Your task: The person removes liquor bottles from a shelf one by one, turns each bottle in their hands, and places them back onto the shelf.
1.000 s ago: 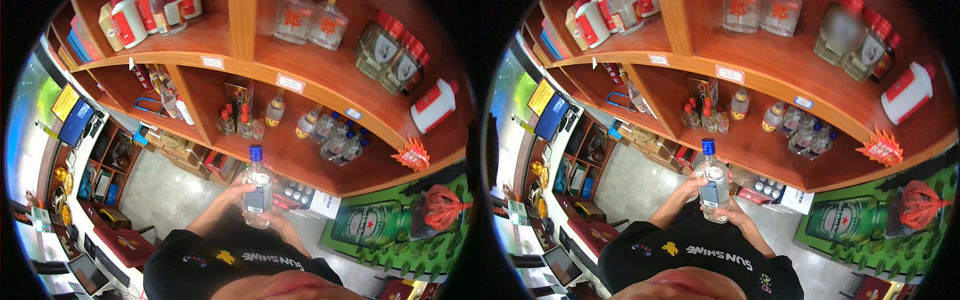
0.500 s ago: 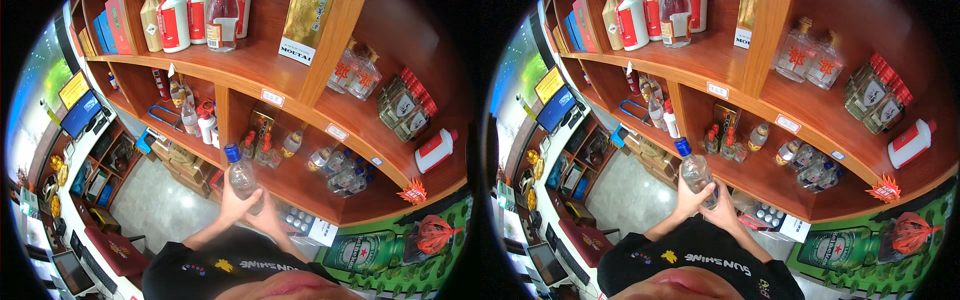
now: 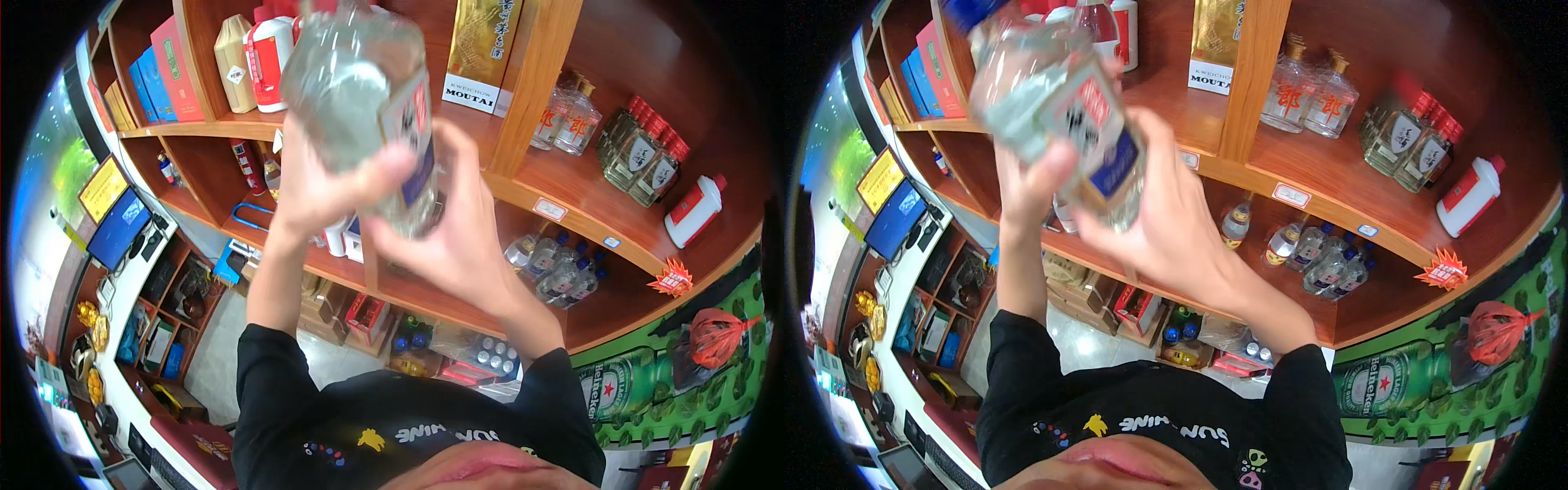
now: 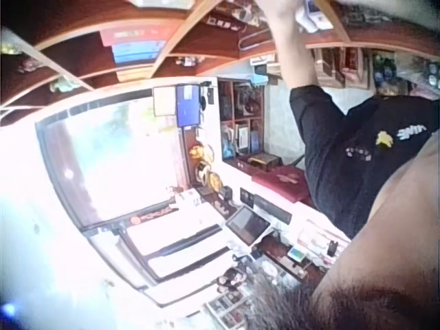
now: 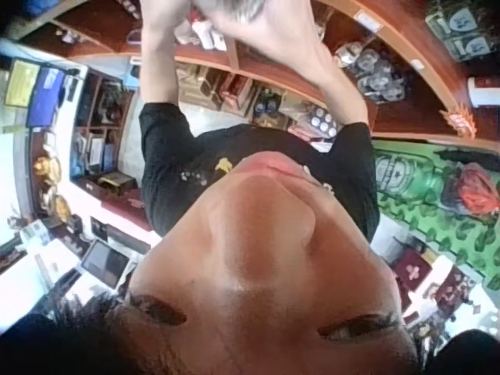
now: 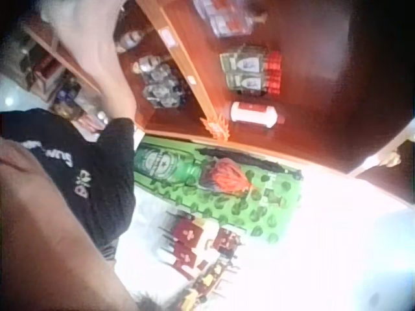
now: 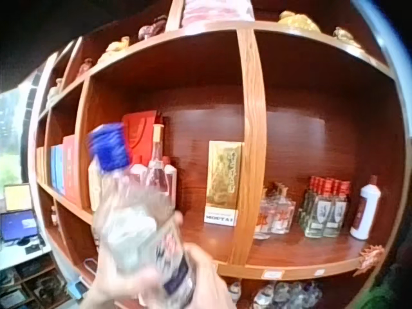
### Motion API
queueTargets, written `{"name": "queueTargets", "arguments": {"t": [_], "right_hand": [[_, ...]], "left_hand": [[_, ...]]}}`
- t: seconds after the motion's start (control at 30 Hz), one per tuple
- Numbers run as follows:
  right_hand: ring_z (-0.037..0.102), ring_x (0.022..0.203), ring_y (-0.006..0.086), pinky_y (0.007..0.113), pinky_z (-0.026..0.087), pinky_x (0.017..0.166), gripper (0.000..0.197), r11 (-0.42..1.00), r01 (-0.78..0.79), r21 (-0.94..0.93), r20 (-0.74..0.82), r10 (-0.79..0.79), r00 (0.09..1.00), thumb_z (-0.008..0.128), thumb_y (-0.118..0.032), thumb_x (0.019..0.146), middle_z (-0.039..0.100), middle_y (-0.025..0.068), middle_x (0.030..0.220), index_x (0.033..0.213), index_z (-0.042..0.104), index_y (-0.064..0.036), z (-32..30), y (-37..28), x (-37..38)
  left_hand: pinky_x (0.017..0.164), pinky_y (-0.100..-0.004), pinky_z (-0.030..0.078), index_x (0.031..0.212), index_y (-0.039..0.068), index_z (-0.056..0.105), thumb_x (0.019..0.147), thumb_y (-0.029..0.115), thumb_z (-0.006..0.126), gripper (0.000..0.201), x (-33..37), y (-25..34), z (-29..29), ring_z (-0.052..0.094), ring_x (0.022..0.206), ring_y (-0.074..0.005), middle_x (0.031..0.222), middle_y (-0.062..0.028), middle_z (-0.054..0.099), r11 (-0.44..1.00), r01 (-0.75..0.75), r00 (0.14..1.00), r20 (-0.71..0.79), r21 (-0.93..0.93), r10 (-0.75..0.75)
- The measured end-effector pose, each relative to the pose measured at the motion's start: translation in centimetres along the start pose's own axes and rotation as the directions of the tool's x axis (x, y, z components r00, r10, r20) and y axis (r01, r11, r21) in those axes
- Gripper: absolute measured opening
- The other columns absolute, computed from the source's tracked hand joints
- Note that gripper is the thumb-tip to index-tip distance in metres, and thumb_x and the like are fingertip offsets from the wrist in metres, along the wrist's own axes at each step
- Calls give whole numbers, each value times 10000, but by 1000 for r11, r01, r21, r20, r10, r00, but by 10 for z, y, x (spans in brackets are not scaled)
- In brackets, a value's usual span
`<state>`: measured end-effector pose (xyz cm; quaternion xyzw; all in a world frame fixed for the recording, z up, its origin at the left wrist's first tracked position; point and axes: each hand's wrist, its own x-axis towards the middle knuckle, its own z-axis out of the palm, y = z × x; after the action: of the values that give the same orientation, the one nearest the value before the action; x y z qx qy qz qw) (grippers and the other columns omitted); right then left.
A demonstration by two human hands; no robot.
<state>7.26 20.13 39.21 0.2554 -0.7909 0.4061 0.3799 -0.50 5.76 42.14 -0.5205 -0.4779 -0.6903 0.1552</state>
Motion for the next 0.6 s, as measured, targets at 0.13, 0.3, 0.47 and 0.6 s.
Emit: {"name": "queueTargets", "arguments": {"t": [0.13,0.3,0.47,0.6], "right_hand": [[633,1091,363,421,514,920,818,984,-72,-164,-194,39,980,832,-225,763,573,270,1212,1331,330,83,11,13,40],[628,1063,441,460,533,882,796,938,-141,-318,-290,46,956,811,-211,791,553,321,1181,1312,315,132,18,38,61],[609,1073,496,486,544,874,867,858,-286,-427,-294,167,941,826,-235,794,533,367,1192,1337,282,165,15,57,71],[585,1118,505,505,523,919,939,820,-295,-491,-303,157,940,811,-218,811,494,373,1258,1425,199,146,11,71,69]], "left_hand": [[854,-317,539,1195,-48,592,873,293,766,501,47,-14,-7,680,956,-176,1043,-121,715,971,-12,997,-68,239,30],[855,-354,546,1198,-63,578,877,339,761,547,81,-57,-22,701,984,-223,1068,-186,714,901,-51,998,-19,431,66],[866,-361,533,1231,-77,536,909,382,731,593,101,-97,-21,682,996,-243,1069,-198,696,898,-33,999,36,439,19],[881,-410,538,1281,-121,452,899,406,732,708,106,-97,-12,696,1041,-350,1077,-281,688,883,-23,993,116,470,-36]]}}
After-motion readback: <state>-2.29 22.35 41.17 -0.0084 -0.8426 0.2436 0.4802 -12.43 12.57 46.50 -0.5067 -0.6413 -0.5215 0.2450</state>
